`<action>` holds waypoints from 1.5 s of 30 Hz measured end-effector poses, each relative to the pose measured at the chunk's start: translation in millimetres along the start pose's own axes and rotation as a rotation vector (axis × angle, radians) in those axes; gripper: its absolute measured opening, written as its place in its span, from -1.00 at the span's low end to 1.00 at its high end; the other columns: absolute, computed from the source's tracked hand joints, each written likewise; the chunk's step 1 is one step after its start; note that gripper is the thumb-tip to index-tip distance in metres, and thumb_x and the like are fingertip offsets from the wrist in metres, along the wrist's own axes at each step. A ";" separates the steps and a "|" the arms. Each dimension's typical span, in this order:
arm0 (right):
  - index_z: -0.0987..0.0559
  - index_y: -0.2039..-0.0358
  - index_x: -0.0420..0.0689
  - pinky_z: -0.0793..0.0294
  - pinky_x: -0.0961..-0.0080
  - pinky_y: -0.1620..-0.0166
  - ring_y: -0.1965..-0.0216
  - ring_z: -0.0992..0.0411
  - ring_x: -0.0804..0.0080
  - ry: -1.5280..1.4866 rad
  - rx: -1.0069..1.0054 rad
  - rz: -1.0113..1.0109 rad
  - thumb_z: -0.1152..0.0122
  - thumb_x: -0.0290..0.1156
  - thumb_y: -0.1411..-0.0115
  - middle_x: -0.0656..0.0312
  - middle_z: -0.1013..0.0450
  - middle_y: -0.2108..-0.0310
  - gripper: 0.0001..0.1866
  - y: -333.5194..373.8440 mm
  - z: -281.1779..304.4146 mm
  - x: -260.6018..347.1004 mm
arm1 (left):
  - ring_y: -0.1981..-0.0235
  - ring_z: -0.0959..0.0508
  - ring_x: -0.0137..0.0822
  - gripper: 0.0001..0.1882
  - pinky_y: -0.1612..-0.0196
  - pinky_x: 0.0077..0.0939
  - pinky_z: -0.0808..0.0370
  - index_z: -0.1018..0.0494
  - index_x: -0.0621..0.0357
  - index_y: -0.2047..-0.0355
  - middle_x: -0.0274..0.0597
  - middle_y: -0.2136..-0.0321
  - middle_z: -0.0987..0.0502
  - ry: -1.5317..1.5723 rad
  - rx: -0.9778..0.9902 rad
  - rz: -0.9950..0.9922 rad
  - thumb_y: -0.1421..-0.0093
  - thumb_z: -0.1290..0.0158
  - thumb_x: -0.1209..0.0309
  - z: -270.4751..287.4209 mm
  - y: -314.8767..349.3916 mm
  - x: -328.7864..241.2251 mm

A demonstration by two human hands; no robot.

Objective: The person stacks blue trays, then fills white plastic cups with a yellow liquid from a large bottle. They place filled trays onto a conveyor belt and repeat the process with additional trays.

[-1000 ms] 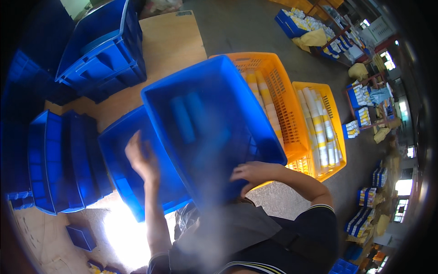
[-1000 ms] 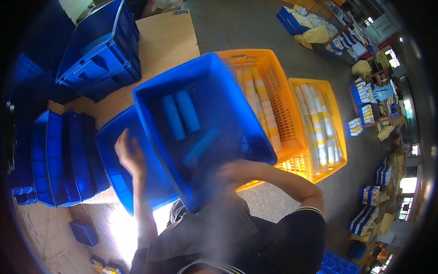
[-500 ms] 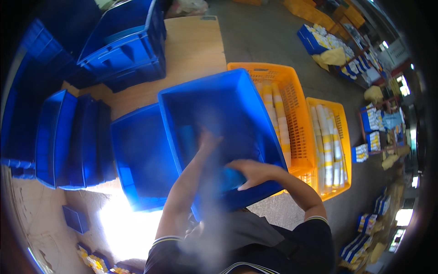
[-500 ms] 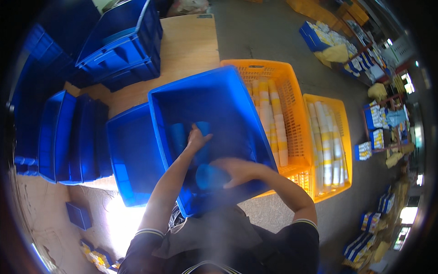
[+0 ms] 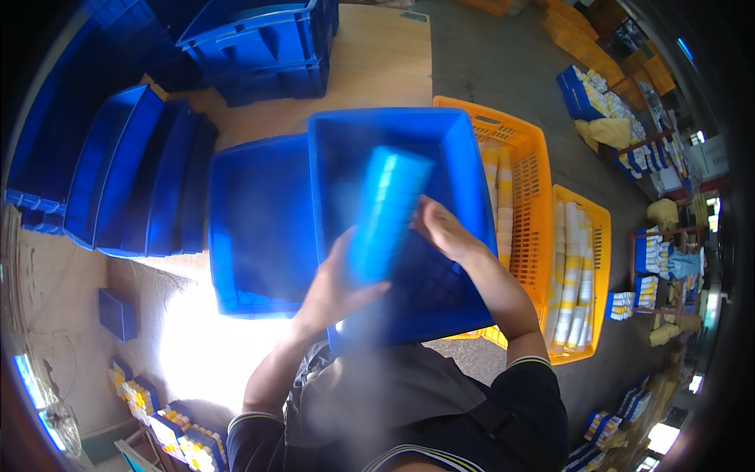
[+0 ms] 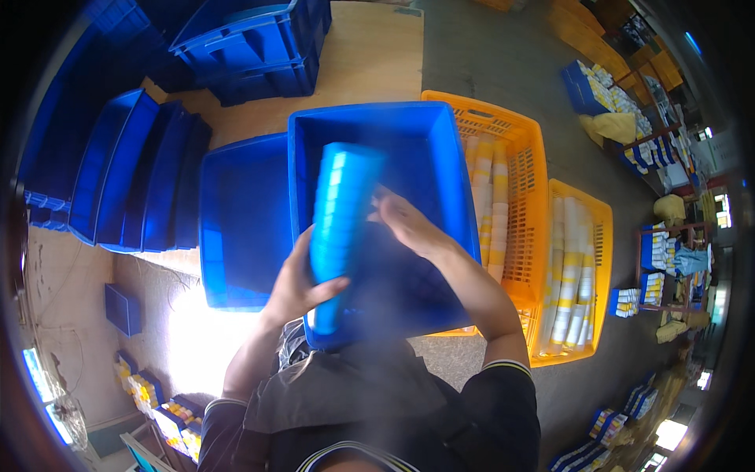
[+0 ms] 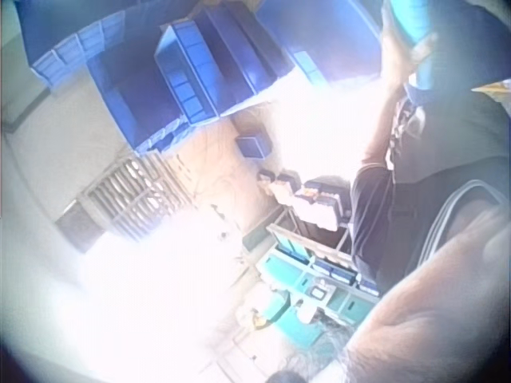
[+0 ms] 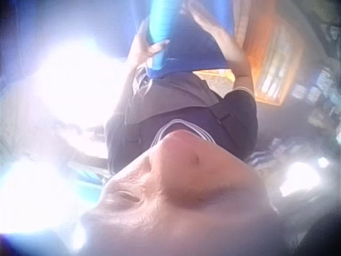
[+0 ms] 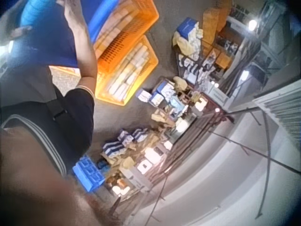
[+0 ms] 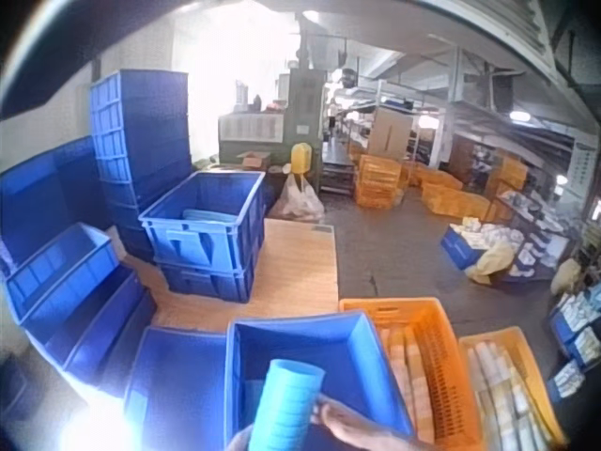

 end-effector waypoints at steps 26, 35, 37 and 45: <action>-0.27 -0.21 -0.27 -0.32 0.26 -0.20 -0.18 -0.30 0.12 0.815 0.101 0.138 0.09 0.16 -0.33 -0.10 -0.32 -0.12 -0.26 -111.9 -233.4 -2.2 | 0.03 -0.51 -0.19 -0.01 -0.01 -0.29 -0.49 -0.15 0.34 -0.25 0.03 0.05 -0.48 0.121 -0.306 0.142 0.04 -0.38 0.05 182.4 214.2 73.6; -0.42 -0.05 -0.26 -0.34 0.16 -0.16 -0.10 -0.38 0.05 1.550 -0.540 0.859 -0.20 -0.23 -0.23 -0.05 -0.42 -0.03 -0.52 -335.1 -153.8 152.5 | 0.19 -0.51 -0.32 -0.15 0.14 -0.43 -0.49 -0.27 0.35 -0.07 -0.10 0.21 -0.49 0.171 -0.516 0.168 0.03 -0.36 0.02 268.3 222.8 112.3; -0.44 -0.03 -0.27 -0.28 0.13 -0.20 -0.11 -0.36 0.05 1.777 -0.627 0.875 -0.19 -0.16 -0.24 -0.03 -0.42 -0.03 -0.51 -387.8 -144.3 167.8 | 0.20 -0.53 -0.30 -0.25 0.11 -0.39 -0.49 -0.28 0.34 -0.08 -0.10 0.21 -0.52 0.189 -0.576 0.200 0.06 -0.30 0.23 277.2 224.0 133.2; -0.62 0.40 -0.18 -0.49 0.18 0.30 0.41 -0.53 0.07 1.533 -0.317 0.392 -0.10 0.01 -0.25 0.05 -0.55 0.49 -0.55 -439.4 -92.4 151.7 | 0.11 -0.51 -0.23 -0.17 -0.01 -0.21 -0.35 -0.23 0.34 -0.14 -0.06 0.16 -0.51 0.299 -0.623 0.228 0.02 -0.30 0.09 295.2 165.1 147.8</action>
Point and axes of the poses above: each hand's wrist, its own y-axis away from the middle knuckle, its own z-axis out of the back of the hand, x = y × z, the point moved 10 cm from there along -y, towards the middle knuckle
